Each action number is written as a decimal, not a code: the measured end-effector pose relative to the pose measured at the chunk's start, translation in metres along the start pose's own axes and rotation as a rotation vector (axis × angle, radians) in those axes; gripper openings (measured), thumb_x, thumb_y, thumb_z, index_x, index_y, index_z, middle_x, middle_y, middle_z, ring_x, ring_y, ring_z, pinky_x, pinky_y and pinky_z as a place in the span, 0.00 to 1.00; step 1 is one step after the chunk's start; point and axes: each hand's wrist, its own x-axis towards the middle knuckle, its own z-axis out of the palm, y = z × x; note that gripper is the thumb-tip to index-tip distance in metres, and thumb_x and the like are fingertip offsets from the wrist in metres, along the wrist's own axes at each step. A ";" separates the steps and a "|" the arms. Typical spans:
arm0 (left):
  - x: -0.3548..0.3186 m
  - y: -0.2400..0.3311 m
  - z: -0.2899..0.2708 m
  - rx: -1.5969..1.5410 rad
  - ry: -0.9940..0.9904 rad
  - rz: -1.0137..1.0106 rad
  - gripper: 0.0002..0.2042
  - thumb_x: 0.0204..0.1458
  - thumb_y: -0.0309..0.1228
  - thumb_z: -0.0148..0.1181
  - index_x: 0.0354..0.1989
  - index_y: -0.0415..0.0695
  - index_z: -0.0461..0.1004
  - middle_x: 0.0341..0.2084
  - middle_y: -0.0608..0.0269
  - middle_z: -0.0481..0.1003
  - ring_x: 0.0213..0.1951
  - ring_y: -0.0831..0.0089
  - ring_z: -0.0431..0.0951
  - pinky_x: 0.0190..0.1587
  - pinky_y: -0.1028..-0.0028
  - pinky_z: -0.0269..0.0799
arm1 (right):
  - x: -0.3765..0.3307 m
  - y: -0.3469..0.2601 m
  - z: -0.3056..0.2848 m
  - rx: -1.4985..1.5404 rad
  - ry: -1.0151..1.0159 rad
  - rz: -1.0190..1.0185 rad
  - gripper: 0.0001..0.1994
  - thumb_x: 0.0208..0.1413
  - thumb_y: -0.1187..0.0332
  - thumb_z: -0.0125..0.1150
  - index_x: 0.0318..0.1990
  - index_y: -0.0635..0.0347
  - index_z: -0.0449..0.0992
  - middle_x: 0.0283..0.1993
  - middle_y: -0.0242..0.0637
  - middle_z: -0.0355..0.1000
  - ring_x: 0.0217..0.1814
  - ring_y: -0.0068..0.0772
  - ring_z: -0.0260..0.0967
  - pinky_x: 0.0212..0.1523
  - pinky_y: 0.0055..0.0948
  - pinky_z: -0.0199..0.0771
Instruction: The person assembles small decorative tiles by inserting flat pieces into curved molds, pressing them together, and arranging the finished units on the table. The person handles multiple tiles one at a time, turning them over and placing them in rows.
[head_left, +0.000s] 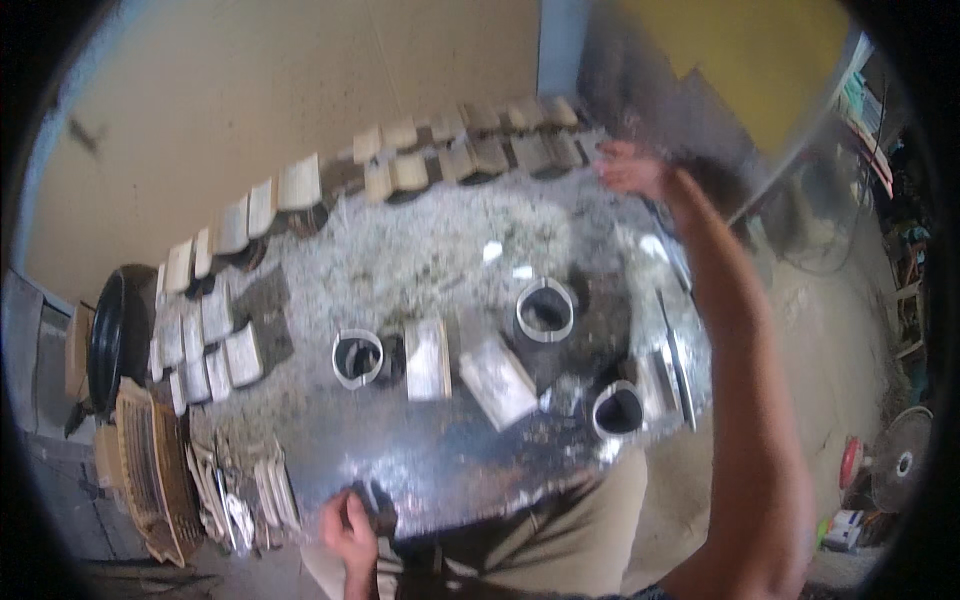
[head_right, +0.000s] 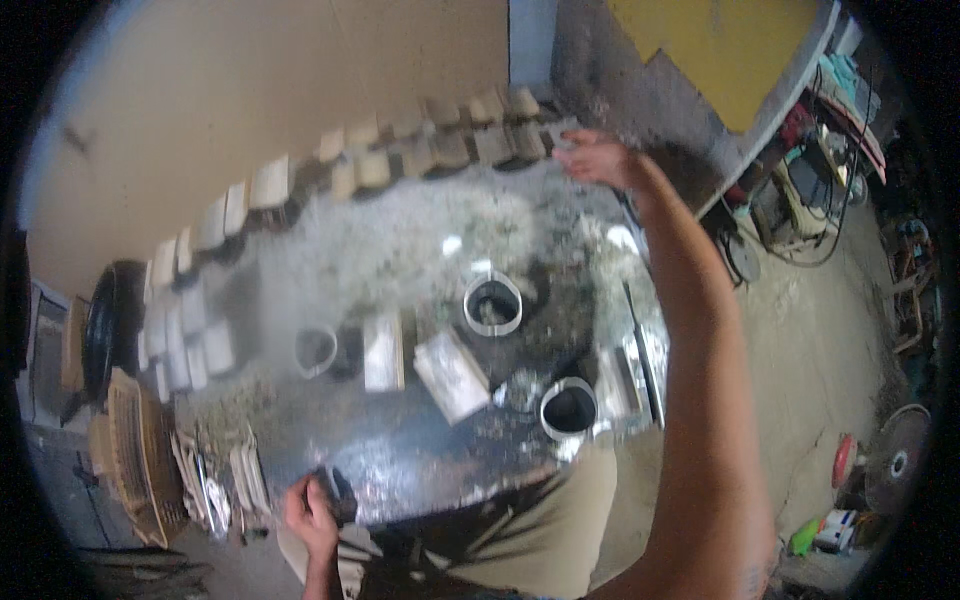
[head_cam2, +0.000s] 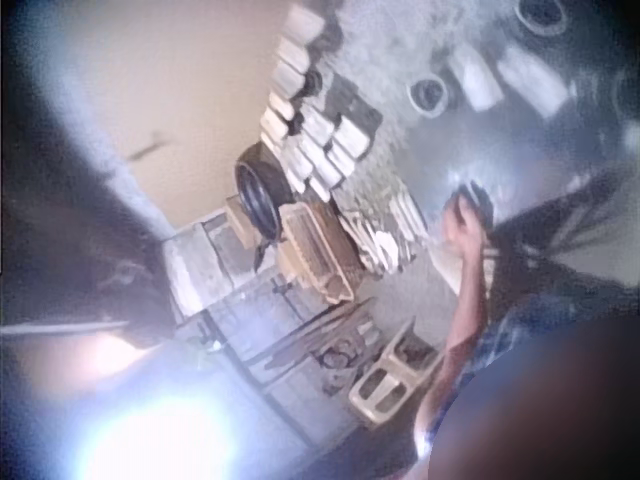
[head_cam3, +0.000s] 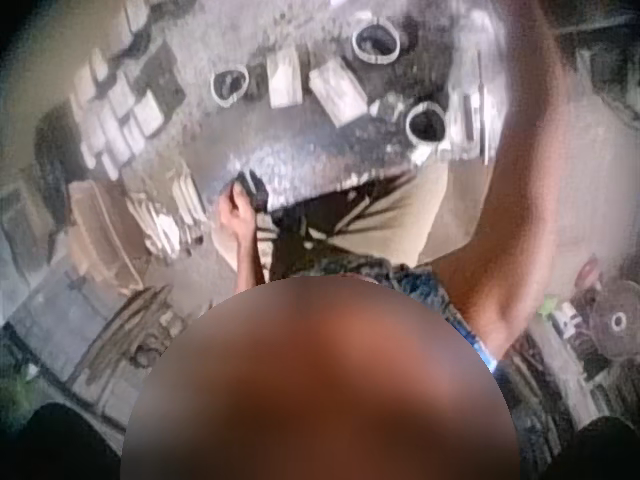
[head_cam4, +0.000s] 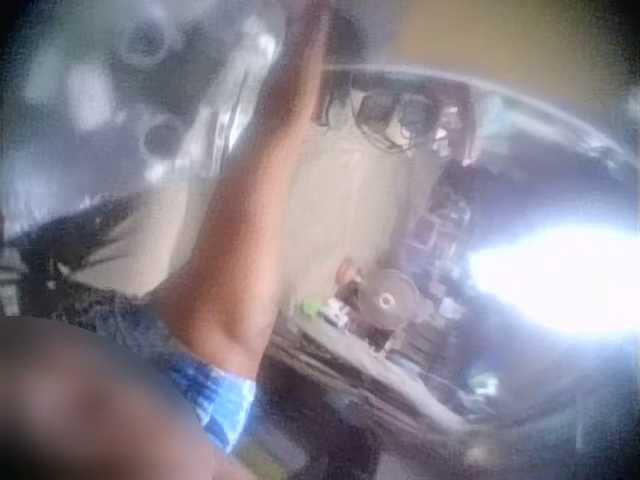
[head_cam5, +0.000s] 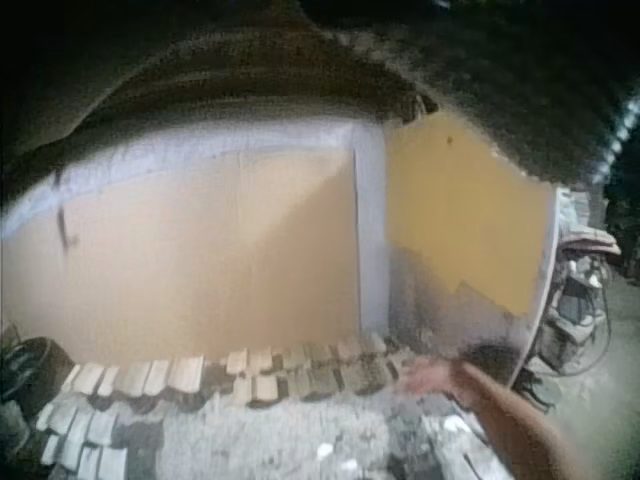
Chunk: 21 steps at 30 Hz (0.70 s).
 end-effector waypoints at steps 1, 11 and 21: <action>-0.001 -0.003 -0.001 -0.020 -0.033 -0.073 0.08 0.57 0.26 0.59 0.38 0.33 0.77 0.31 0.50 0.78 0.33 0.59 0.78 0.38 0.66 0.73 | -0.019 -0.005 0.004 -0.066 0.028 0.017 0.47 0.47 0.51 0.75 0.70 0.61 0.56 0.61 0.48 0.68 0.61 0.43 0.67 0.61 0.40 0.68; 0.001 -0.002 0.000 -0.324 -0.045 -0.214 0.09 0.60 0.29 0.58 0.40 0.34 0.76 0.28 0.62 0.76 0.27 0.79 0.71 0.30 0.77 0.68 | -0.278 -0.036 0.089 -0.146 0.334 -0.412 0.33 0.54 0.58 0.71 0.63 0.64 0.66 0.56 0.40 0.74 0.54 0.30 0.72 0.50 0.29 0.73; 0.005 -0.023 0.003 -0.404 -0.065 -0.102 0.08 0.59 0.29 0.60 0.39 0.35 0.77 0.27 0.63 0.76 0.27 0.79 0.72 0.31 0.77 0.70 | -0.372 0.087 0.169 -0.409 0.771 -0.173 0.18 0.54 0.70 0.70 0.50 0.67 0.75 0.41 0.40 0.79 0.44 0.28 0.76 0.45 0.26 0.74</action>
